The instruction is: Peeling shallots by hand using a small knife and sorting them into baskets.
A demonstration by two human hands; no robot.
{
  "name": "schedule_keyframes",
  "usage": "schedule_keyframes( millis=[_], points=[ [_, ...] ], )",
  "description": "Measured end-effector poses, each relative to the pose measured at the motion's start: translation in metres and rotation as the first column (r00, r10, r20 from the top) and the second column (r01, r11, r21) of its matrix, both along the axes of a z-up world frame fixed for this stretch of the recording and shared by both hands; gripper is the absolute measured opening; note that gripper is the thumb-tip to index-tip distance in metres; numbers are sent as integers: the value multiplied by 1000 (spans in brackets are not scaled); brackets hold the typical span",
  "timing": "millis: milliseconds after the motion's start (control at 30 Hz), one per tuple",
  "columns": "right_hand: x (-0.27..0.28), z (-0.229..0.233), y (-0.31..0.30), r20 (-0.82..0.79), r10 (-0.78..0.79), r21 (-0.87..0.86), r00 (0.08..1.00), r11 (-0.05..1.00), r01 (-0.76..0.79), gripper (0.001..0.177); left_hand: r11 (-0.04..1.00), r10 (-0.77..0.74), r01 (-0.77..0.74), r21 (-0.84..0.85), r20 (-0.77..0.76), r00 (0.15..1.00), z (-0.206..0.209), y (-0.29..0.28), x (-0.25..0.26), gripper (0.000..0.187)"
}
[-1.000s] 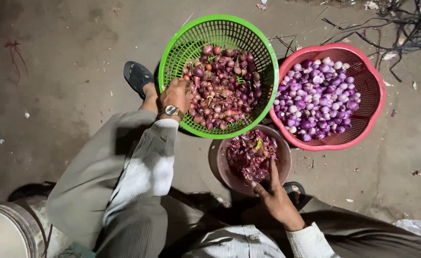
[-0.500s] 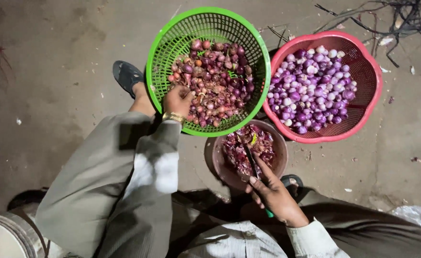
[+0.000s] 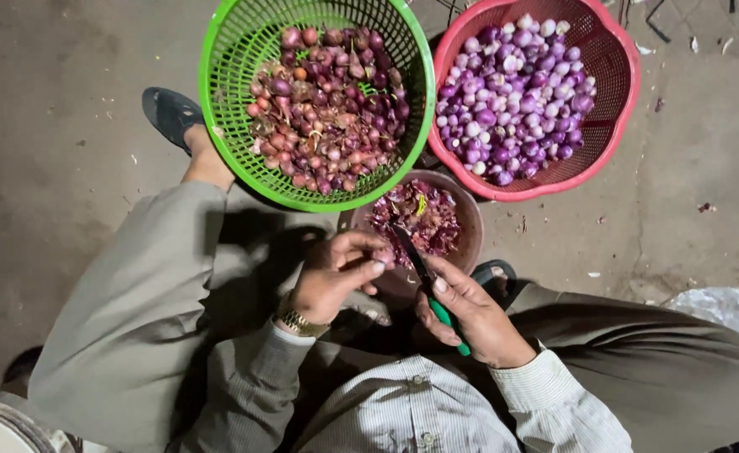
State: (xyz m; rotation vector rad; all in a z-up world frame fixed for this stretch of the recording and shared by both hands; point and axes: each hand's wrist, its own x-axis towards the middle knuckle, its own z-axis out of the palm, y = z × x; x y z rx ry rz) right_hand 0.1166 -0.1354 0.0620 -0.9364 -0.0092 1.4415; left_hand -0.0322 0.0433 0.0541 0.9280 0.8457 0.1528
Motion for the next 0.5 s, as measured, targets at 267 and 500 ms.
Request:
schedule_keyframes(
  millis=[267, 500],
  points=[
    [3, -2, -6, 31, -47, 76, 998, 996, 45, 48, 992, 75, -62, -112, 113, 991, -11, -20, 4, 39],
    [1, -6, -12, 20, -94, 93, 995, 991, 92, 44, 984, 106, -83, -158, 143, 984, -14, -25, 7, 40]
  ],
)
